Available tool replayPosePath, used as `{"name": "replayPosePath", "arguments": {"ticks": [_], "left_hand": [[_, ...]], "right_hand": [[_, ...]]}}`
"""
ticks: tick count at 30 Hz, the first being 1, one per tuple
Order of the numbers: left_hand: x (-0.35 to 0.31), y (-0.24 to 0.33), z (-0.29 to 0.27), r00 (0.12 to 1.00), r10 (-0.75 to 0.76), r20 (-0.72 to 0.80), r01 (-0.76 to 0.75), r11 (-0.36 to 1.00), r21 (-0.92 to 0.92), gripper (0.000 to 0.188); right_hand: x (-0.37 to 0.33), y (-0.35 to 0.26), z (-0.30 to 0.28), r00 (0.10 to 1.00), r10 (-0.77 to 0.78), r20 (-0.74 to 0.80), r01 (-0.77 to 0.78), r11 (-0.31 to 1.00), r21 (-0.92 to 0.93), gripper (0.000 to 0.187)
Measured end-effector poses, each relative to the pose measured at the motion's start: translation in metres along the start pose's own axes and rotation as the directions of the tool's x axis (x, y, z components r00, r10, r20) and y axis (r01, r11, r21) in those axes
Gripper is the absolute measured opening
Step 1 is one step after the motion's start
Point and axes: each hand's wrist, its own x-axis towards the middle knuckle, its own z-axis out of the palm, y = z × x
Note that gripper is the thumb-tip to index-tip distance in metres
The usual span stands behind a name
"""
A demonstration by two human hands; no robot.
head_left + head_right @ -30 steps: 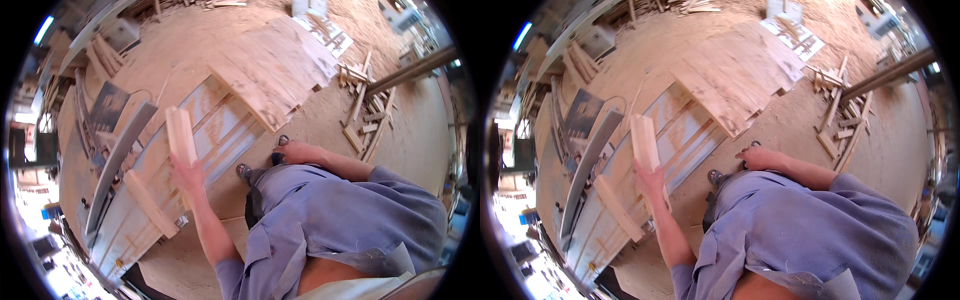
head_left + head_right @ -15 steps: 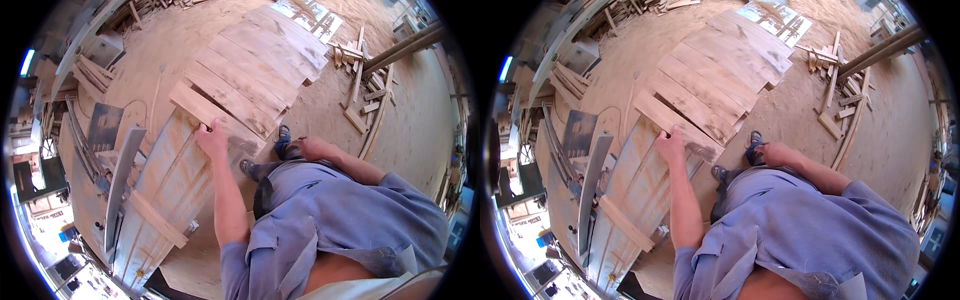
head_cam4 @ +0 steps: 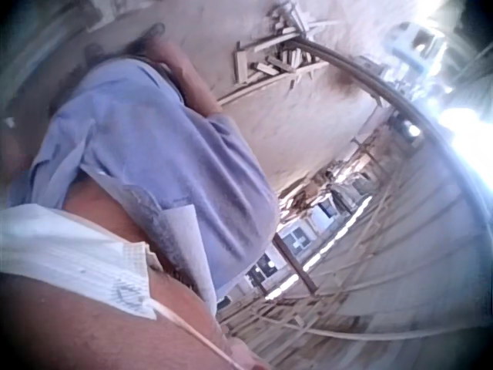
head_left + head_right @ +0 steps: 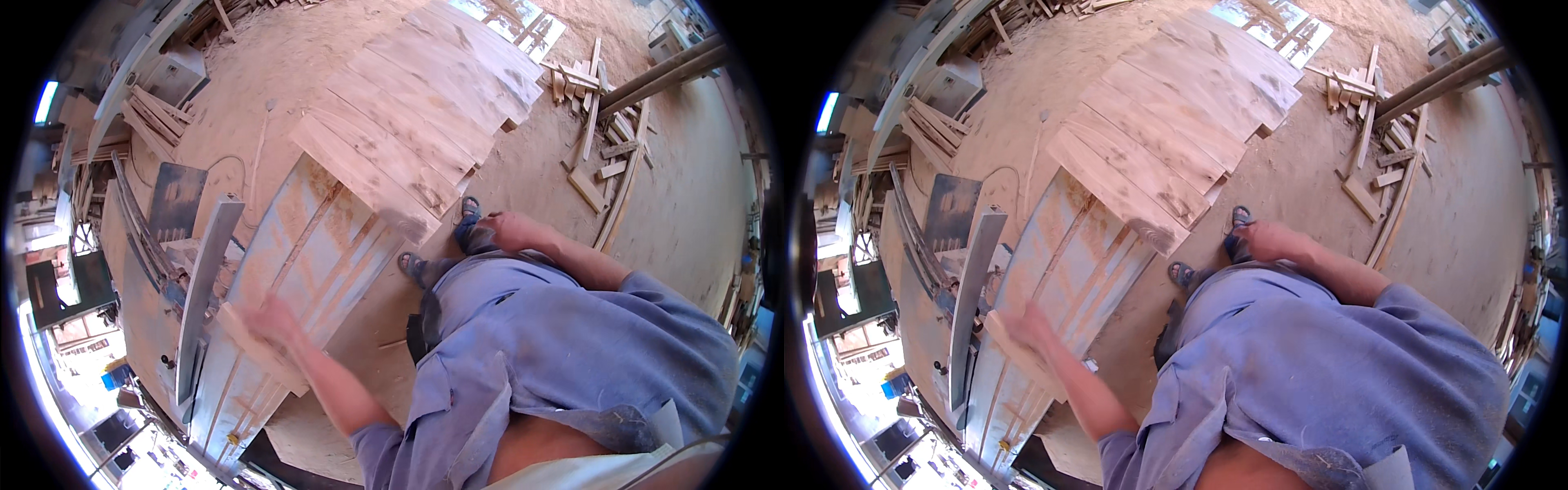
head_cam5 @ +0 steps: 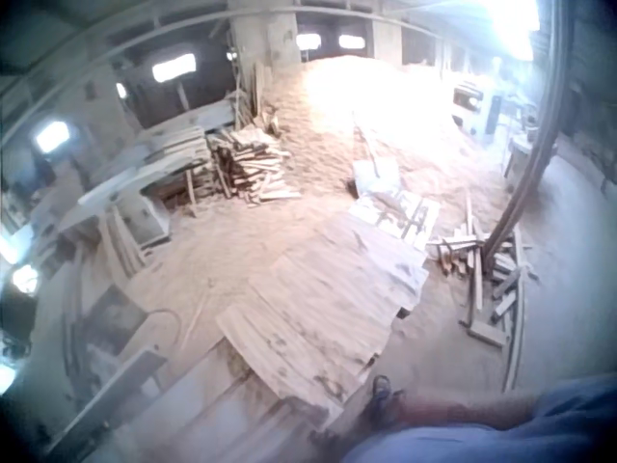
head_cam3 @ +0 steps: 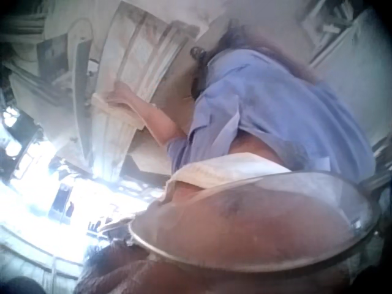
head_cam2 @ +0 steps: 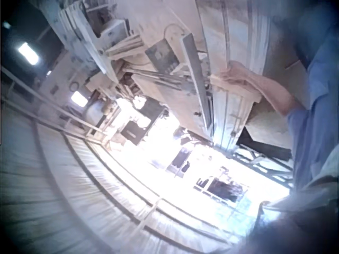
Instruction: The person uses a sliding table saw to cut wood blocks, measures a piece of wood with a tape measure, and stacks the cut pieces on a nearby table.
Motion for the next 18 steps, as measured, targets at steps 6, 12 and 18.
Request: {"name": "replayPosePath", "arguments": {"ticks": [6,12,18], "left_hand": [[0.016,-0.216,-0.029,0.986,-0.164,0.002,0.16,0.958,-0.238,0.078],[-0.043,-0.063,-0.046,0.969,-0.181,0.171,0.239,0.87,-0.432,0.09],[-0.046,0.006,-0.01,0.979,-0.172,0.112,0.205,0.858,-0.471,0.095]], "right_hand": [[-0.011,-0.001,0.004,0.999,0.013,0.044,-0.012,1.0,-0.024,0.063],[-0.057,0.002,-0.04,0.975,-0.022,-0.222,0.072,0.973,0.221,0.051],[-0.033,0.057,-0.166,0.24,0.093,-0.966,0.14,0.982,0.129,0.045]]}}
